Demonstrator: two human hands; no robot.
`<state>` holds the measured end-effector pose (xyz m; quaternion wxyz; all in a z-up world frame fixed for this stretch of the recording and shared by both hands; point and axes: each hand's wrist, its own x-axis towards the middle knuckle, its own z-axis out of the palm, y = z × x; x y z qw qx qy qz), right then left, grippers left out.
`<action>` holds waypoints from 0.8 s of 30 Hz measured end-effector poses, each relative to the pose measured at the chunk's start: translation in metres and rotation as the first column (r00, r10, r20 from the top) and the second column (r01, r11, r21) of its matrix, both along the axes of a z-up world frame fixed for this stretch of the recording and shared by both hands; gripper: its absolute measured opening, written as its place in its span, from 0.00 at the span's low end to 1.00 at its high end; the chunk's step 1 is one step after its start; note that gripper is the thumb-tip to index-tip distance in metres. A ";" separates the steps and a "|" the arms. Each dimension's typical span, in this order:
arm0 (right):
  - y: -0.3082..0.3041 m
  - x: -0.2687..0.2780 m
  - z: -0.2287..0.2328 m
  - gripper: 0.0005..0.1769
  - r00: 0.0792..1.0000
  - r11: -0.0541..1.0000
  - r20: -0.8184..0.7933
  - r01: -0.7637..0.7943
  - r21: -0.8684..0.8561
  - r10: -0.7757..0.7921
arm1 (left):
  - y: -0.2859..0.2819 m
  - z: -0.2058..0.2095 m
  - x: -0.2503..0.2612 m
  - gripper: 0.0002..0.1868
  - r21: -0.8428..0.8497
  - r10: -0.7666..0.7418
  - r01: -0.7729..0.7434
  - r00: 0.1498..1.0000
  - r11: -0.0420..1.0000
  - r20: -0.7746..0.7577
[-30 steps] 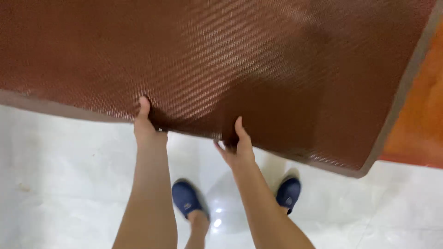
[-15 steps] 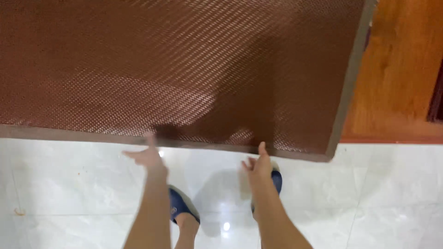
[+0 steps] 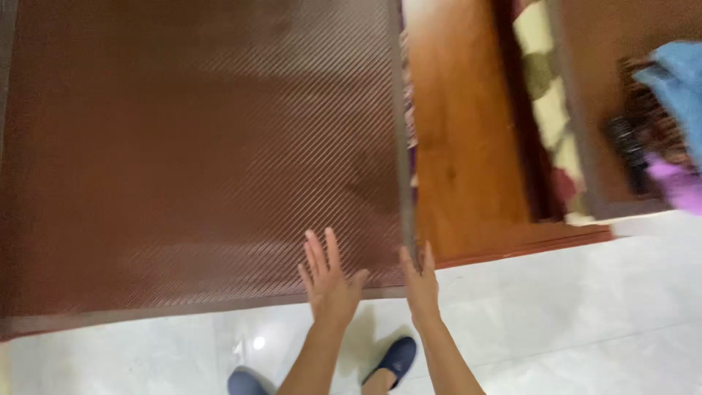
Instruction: The person rolls up a brown mat to adjust a purple patterned fabric underneath, then unrolls the mat and walks across the room to open a door.
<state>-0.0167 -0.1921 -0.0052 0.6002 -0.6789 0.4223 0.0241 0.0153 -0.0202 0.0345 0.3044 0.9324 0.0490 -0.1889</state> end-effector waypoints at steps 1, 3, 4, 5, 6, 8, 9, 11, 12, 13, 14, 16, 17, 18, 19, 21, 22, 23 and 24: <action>-0.016 -0.005 0.007 0.49 0.999 0.999 0.035 -0.032 0.031 0.031 | -0.008 0.016 -0.002 0.62 0.014 -0.011 0.011 0.999 1.000 -0.037; -0.060 0.002 0.027 0.46 0.989 0.983 0.046 -0.131 -0.126 0.138 | -0.025 0.047 0.004 0.62 0.020 -0.015 0.016 1.000 1.000 -0.024; -0.080 0.011 0.035 0.44 0.969 0.934 0.031 -0.227 -0.275 0.244 | -0.031 0.060 0.011 0.62 0.034 -0.013 0.014 1.000 0.999 -0.019; -0.090 0.019 0.072 0.44 0.968 0.931 0.050 -0.222 -0.291 0.247 | -0.044 0.073 0.011 0.62 0.023 -0.011 0.011 1.000 1.000 0.002; -0.100 0.027 0.108 0.43 0.969 0.932 -0.025 -0.245 -0.267 0.247 | -0.056 0.085 0.011 0.62 0.032 -0.011 0.012 1.000 0.999 -0.026; -0.124 0.049 0.137 0.43 0.962 0.929 -0.070 -0.272 -0.251 0.262 | -0.080 0.109 0.022 0.62 0.039 0.005 -0.005 1.000 0.999 -0.024; -0.137 0.054 0.127 0.43 0.949 0.910 -0.003 -0.304 -0.283 0.316 | -0.090 0.117 0.024 0.63 0.047 -0.011 0.012 0.999 0.999 -0.034; -0.149 0.070 0.128 0.43 0.921 0.881 0.075 -0.338 -0.332 0.382 | -0.107 0.131 0.029 0.63 0.046 -0.016 0.017 0.999 0.999 -0.028; -0.147 0.079 0.139 0.42 0.911 0.893 0.143 -0.330 -0.304 0.386 | -0.115 0.136 0.032 0.63 0.040 -0.044 0.045 0.999 0.998 -0.025; -0.145 0.090 0.152 0.42 0.895 0.903 0.213 -0.330 -0.276 0.392 | -0.123 0.142 0.035 0.62 0.035 -0.069 0.069 0.997 0.997 -0.019; -0.144 0.100 0.157 0.42 0.885 0.895 0.225 -0.339 -0.291 0.408 | -0.127 0.150 0.041 0.62 0.026 -0.053 0.053 0.999 0.998 0.000; -0.147 0.125 0.165 0.43 0.915 0.935 0.230 -0.286 -0.210 0.331 | -0.137 0.163 0.055 0.62 -0.007 -0.061 0.060 0.998 0.998 -0.022; -0.152 0.138 0.180 0.43 0.903 0.925 0.239 -0.304 -0.229 0.356 | -0.147 0.166 0.066 0.62 -0.023 -0.037 0.037 0.999 0.999 -0.005; -0.156 0.152 0.195 0.44 0.903 0.931 0.245 -0.316 -0.181 0.354 | -0.156 0.168 0.077 0.62 -0.026 -0.034 0.033 0.999 0.999 -0.024; -0.152 0.166 0.207 0.44 0.901 0.934 0.249 -0.335 -0.122 0.355 | -0.159 0.171 0.088 0.62 -0.019 -0.025 0.024 0.999 1.000 -0.048; -0.156 0.196 0.235 0.44 0.901 0.922 0.209 -0.351 -0.165 0.380 | -0.168 0.184 0.114 0.62 -0.024 0.003 -0.004 0.999 1.000 -0.048; -0.160 0.210 0.249 0.44 0.913 0.918 0.161 -0.342 -0.200 0.375 | -0.174 0.191 0.125 0.62 -0.023 0.001 -0.002 0.998 1.000 -0.060; -0.166 0.216 0.256 0.44 0.907 0.913 0.165 -0.353 -0.202 0.387 | -0.177 0.196 0.135 0.62 -0.025 0.014 -0.016 0.998 1.000 -0.055; -0.172 0.223 0.263 0.44 0.917 0.926 0.153 -0.349 -0.146 0.369 | -0.182 0.202 0.144 0.62 -0.036 0.009 -0.011 0.999 0.999 -0.052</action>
